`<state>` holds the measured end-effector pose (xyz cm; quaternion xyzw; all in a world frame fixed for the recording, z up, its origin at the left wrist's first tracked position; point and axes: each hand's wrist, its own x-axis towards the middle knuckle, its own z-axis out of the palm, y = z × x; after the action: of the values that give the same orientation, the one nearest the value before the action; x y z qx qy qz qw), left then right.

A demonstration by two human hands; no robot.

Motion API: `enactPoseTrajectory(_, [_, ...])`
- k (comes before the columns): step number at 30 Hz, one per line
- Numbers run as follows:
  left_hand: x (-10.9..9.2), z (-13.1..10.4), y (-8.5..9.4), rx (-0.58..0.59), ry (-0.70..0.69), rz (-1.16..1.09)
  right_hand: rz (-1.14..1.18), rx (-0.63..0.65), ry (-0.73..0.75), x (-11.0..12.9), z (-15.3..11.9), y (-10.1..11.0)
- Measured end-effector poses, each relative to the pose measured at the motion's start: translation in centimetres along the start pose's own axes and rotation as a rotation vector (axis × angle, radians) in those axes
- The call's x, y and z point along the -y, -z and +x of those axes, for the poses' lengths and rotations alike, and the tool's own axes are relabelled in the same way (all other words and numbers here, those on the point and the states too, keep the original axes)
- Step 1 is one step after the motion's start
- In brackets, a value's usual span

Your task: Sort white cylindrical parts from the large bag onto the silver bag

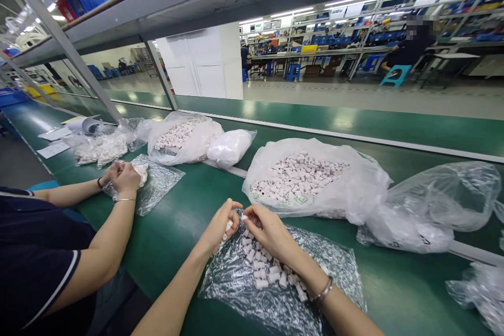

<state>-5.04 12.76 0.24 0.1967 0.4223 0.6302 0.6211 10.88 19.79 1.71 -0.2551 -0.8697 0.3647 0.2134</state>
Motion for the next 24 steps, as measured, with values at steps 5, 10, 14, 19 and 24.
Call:
enactPoseTrajectory(5, [-1.9, 0.8, 2.0, -0.047, 0.056, -0.423, -0.22, 0.023, 0.122, -1.1, -0.2, -1.2])
enactPoseTrajectory(10, [-1.6, 1.1, 1.9, -0.131, 0.06, -0.587, -0.264, -0.01, 0.196, -0.2, -0.1, -1.0])
enactPoseTrajectory(14, [-0.4, 1.1, 0.7, -0.161, 0.044, -0.637, -0.15, -0.089, 0.187, 1.0, -0.4, -0.9])
enactPoseTrajectory(19, [1.4, 0.8, -0.9, -0.103, 0.103, -0.555, -0.17, -0.071, 0.183, 1.4, -1.0, -2.6])
enactPoseTrajectory(24, [2.3, 0.6, -1.7, -0.06, 0.134, -0.48, -0.274, -0.054, 0.178, 1.6, -1.1, -3.2])
